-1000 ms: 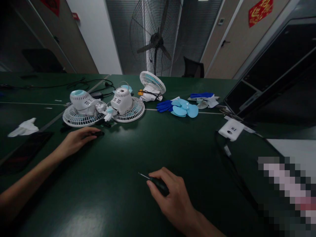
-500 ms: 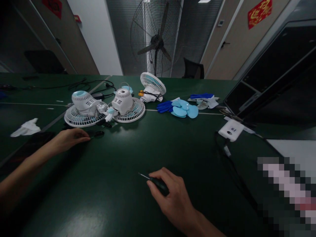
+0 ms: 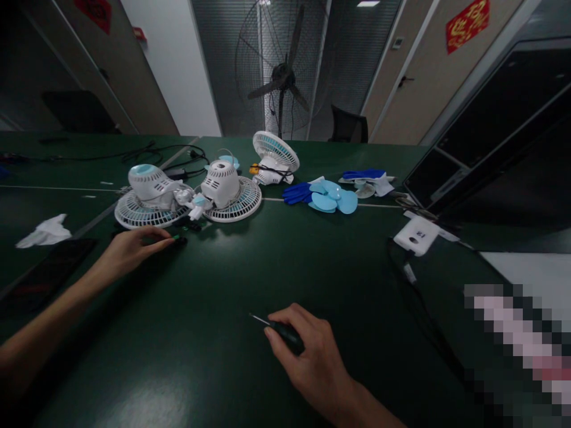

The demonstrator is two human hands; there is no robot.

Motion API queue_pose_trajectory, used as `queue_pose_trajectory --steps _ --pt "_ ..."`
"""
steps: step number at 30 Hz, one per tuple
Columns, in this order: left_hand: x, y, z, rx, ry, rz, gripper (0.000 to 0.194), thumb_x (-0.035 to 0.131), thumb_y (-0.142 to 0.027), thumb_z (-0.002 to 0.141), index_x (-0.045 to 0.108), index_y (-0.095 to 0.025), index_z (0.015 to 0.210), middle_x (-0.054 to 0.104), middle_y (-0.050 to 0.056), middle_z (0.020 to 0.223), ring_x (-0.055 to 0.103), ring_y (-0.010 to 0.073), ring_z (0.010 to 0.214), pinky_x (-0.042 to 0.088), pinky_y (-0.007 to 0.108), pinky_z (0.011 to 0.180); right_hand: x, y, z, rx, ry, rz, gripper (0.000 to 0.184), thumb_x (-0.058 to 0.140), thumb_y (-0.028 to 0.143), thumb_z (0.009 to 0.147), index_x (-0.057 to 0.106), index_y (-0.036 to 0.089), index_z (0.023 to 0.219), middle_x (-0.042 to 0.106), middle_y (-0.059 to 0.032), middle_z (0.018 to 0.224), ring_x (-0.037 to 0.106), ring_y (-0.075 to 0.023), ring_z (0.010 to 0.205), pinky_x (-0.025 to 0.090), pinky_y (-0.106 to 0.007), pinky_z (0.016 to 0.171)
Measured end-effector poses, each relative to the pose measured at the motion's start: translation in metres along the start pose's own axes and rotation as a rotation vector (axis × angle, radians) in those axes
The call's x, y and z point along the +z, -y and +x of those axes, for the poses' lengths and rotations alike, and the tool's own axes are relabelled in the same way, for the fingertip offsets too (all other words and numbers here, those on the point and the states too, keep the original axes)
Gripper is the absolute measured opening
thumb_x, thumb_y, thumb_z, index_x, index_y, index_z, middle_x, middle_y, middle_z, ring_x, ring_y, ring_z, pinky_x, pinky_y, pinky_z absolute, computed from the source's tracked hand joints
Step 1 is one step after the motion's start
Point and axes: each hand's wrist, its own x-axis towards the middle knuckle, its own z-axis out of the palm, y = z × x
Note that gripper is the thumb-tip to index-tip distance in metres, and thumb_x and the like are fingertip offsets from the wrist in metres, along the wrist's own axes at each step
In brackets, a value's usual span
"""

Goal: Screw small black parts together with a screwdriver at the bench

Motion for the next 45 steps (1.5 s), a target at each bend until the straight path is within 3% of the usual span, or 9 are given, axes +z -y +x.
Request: queue_pose_trajectory --steps 12,21,24,35,39,45 --pt "0.004 -0.004 -0.002 -0.001 0.008 -0.029 0.06 0.066 -0.069 0.085 0.071 -0.016 0.113 0.077 0.003 0.105 0.071 0.0241 0.089 0.053 0.027 0.074 -0.001 0.002 0.001 -0.005 -0.004 0.005 0.009 0.063 0.02 0.097 0.07 0.023 0.103 0.073 -0.0017 0.088 0.071 -0.0177 0.075 0.053 -0.029 0.068" --pt "0.005 0.004 0.001 0.001 0.012 -0.074 0.058 0.068 -0.064 0.086 0.069 -0.016 0.118 0.077 0.005 0.112 0.072 0.0253 0.099 0.055 0.029 0.084 -0.001 0.002 0.001 -0.003 0.0 -0.013 0.009 0.063 0.021 0.097 0.071 0.023 0.103 0.073 -0.0015 0.088 0.071 -0.0175 0.074 0.054 -0.029 0.067" --pt "0.005 0.005 0.001 0.03 0.022 -0.076 0.058 0.066 -0.063 0.089 0.068 -0.016 0.123 0.076 0.006 0.117 0.072 0.0255 0.102 0.056 0.03 0.086 -0.001 0.004 0.002 -0.003 -0.006 -0.018 0.009 0.063 0.021 0.097 0.071 0.022 0.102 0.072 -0.0011 0.086 0.071 -0.0173 0.073 0.053 -0.029 0.066" --pt "0.013 -0.011 -0.008 0.191 -0.035 0.108 0.043 0.058 -0.058 0.09 0.077 -0.021 0.104 0.076 0.012 0.11 0.071 0.03 0.093 0.054 0.035 0.083 -0.001 0.002 0.002 -0.013 -0.012 -0.02 0.01 0.063 0.022 0.097 0.071 0.023 0.102 0.073 -0.0016 0.085 0.071 -0.0175 0.072 0.055 -0.028 0.067" --pt "0.014 -0.014 -0.009 0.086 -0.039 -0.002 0.049 0.057 -0.064 0.09 0.075 -0.02 0.104 0.077 0.01 0.102 0.072 0.0276 0.087 0.054 0.031 0.07 -0.002 0.003 0.002 0.005 0.011 -0.003 0.011 0.063 0.022 0.097 0.071 0.023 0.103 0.073 -0.002 0.089 0.071 -0.018 0.075 0.054 -0.029 0.066" --pt "0.019 -0.014 -0.005 -0.097 -0.03 -0.242 0.051 0.066 -0.065 0.084 0.073 -0.018 0.105 0.077 0.009 0.109 0.073 0.0273 0.095 0.056 0.032 0.077 -0.001 0.003 0.002 0.012 0.015 0.026 0.01 0.063 0.019 0.097 0.07 0.023 0.104 0.072 -0.0018 0.089 0.07 -0.0179 0.075 0.052 -0.03 0.067"
